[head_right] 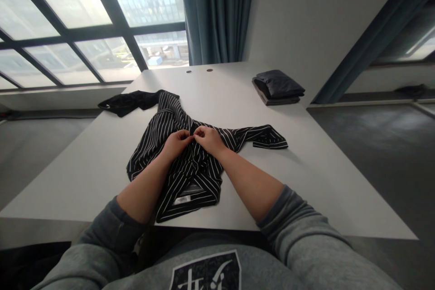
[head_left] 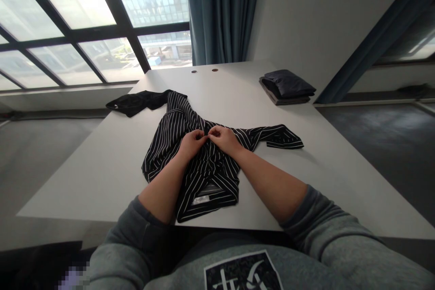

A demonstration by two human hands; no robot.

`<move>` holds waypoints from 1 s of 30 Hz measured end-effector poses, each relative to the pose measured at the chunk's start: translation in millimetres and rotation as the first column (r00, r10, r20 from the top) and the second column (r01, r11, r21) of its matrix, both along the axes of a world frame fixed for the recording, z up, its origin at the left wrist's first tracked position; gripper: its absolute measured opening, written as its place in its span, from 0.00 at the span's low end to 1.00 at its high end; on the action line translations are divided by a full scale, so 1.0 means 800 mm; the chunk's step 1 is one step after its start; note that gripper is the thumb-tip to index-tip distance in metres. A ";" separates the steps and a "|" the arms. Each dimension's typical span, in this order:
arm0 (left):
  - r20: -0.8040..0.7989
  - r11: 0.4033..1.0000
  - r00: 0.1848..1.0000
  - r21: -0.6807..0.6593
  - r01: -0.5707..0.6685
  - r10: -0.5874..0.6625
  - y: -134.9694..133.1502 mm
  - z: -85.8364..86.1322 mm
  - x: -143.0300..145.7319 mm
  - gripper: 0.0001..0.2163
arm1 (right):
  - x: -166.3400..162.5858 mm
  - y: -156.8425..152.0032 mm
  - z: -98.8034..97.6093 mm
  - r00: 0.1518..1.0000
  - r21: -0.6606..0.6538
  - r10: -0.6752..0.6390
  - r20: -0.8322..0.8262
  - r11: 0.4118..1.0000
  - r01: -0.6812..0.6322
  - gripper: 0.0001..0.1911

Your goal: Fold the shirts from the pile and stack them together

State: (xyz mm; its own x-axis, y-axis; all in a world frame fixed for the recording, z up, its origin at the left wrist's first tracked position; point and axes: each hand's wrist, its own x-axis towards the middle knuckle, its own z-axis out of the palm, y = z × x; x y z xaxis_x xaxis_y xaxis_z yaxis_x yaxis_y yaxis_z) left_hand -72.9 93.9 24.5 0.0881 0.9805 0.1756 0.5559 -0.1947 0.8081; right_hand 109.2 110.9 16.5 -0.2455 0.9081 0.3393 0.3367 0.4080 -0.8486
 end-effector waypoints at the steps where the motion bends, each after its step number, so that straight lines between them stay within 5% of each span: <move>1: -0.015 1.000 1.000 0.007 -0.005 0.005 0.000 0.001 0.000 0.08 | 0.000 0.001 -0.002 1.000 -0.016 0.006 -0.029 1.000 -0.007 0.04; 11: -0.123 0.999 0.992 0.037 -0.008 0.013 -0.007 0.013 0.003 0.05 | 0.000 0.005 -0.011 0.980 -0.110 0.007 -0.199 0.993 -0.029 0.06; 18: 0.111 0.995 0.990 -0.029 0.092 -0.088 0.001 -0.005 -0.002 0.06 | 0.002 0.001 -0.002 0.984 -0.127 0.002 -0.180 0.992 -0.025 0.06; 24: 0.091 0.997 0.993 0.000 0.073 -0.072 -0.002 0.001 -0.001 0.06 | 0.003 0.001 -0.001 0.984 -0.109 0.027 -0.178 0.993 -0.047 0.06; 30: 0.120 0.998 0.991 -0.007 0.057 -0.056 -0.002 0.005 -0.002 0.08 | 0.004 0.008 -0.006 0.959 -0.231 0.076 -0.271 0.963 -0.142 0.09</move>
State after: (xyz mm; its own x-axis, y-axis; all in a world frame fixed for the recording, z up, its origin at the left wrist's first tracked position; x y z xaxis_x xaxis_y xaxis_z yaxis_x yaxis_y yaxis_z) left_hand -74.5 92.4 28.4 0.1219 0.9764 0.1784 0.4434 -0.2144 0.8703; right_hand 112.6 117.3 12.1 -0.2816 0.9436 0.1741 0.0585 0.1980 -0.9785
